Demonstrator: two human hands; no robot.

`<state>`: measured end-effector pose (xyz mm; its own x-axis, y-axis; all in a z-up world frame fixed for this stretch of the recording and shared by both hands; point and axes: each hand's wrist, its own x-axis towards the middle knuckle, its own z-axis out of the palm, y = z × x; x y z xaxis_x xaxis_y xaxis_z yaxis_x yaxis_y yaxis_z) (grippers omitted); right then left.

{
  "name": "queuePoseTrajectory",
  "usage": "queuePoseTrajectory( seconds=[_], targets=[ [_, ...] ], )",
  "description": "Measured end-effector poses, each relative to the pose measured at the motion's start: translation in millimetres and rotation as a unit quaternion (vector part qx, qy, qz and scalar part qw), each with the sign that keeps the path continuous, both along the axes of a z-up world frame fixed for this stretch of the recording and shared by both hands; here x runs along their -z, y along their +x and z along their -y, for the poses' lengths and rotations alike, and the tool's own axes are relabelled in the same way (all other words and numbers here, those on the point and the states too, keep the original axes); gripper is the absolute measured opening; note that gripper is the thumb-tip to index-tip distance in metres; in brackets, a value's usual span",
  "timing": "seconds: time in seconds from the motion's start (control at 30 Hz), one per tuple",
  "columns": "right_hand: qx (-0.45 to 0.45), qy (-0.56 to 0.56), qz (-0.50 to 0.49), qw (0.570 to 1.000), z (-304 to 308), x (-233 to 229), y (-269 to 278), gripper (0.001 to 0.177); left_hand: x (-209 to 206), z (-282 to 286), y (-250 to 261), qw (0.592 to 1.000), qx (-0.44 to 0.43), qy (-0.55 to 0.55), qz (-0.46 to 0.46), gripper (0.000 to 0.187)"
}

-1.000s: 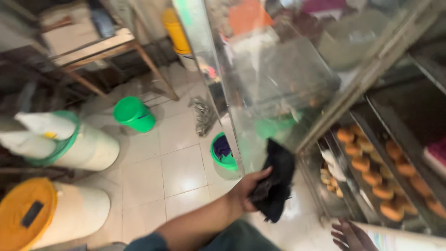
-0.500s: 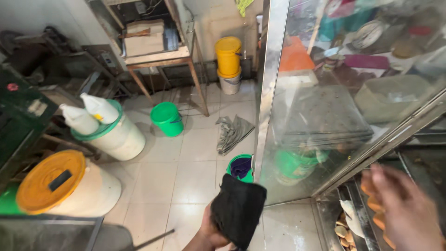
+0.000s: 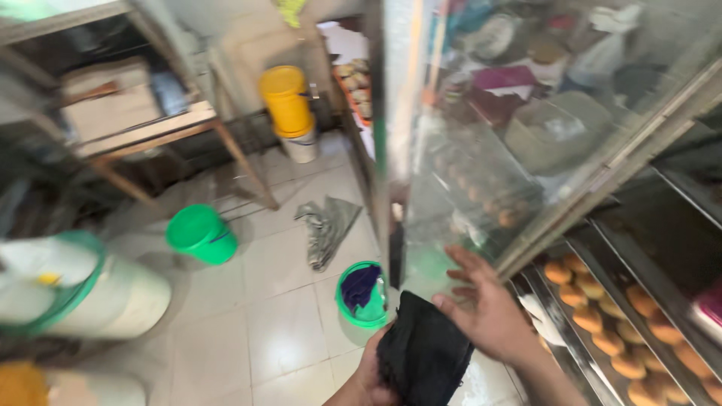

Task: The person transfers baked pastries from a metal tray to an orange tray, dips them in a white liquid, and stacks them. They then brush a yellow glaze onto another batch of pastries on a separate tray and continue stacking them.

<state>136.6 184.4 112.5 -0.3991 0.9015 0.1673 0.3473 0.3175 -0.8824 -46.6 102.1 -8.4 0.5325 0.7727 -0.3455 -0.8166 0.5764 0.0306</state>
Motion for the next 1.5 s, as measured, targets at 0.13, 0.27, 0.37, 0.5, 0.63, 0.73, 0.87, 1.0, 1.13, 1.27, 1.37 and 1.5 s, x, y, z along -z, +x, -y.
queuePoseTrajectory(
  seconds=[0.13, 0.27, 0.37, 0.5, 0.63, 0.73, 0.87, 1.0, 1.13, 1.27, 1.37, 1.5],
  targets=[
    [0.073, -0.116, -0.064, 0.989, 14, 24, 24, 0.072, 10, -30, -2, 0.993, 0.093, -0.062, -0.030, 0.058],
    [0.191, -0.210, -0.150, 0.947, 43, 62, 88, 0.056, 14, -58, 19, 0.983, 0.175, -0.052, -0.026, 0.050],
    [0.332, -0.253, -0.203, 0.886, 97, 103, 143, 0.051, 18, -73, 50, 0.973, 0.212, -0.078, -0.043, 0.047],
    [0.453, -0.293, -0.303, 0.786, 190, 139, 202, 0.050, 8, -83, 108, 0.958, 0.279, -0.061, -0.016, 0.051],
    [0.518, -0.336, -0.403, 0.676, 273, 160, 237, 0.051, -3, -71, 179, 0.934, 0.355, 0.036, -0.015, 0.037],
    [0.543, -0.314, -0.457, 0.631, 331, 182, 255, 0.050, 0, -60, 245, 0.934, 0.354, 0.027, -0.029, 0.040],
    [0.567, -0.311, -0.479, 0.594, 386, 219, 272, 0.048, -3, -48, 313, 0.952, 0.299, 0.065, -0.001, 0.050],
    [0.567, -0.315, -0.502, 0.572, 412, 229, 283, 0.046, -25, -39, 377, 0.960, 0.257, 0.111, 0.024, 0.058],
    [0.570, -0.340, -0.489, 0.566, 425, 234, 296, 0.045, -31, -47, 428, 0.951, 0.262, 0.164, -0.007, 0.054],
    [0.578, -0.352, -0.492, 0.548, 424, 248, 296, 0.042, -20, -80, 449, 0.954, 0.247, 0.149, -0.080, 0.044],
    [0.590, -0.316, -0.523, 0.528, 406, 261, 293, 0.041, -9, -118, 461, 0.943, 0.279, 0.157, -0.089, 0.042],
    [0.626, -0.285, -0.543, 0.482, 388, 279, 282, 0.041, 8, -175, 492, 0.877, 0.373, 0.300, -0.029, 0.036]
  ],
)
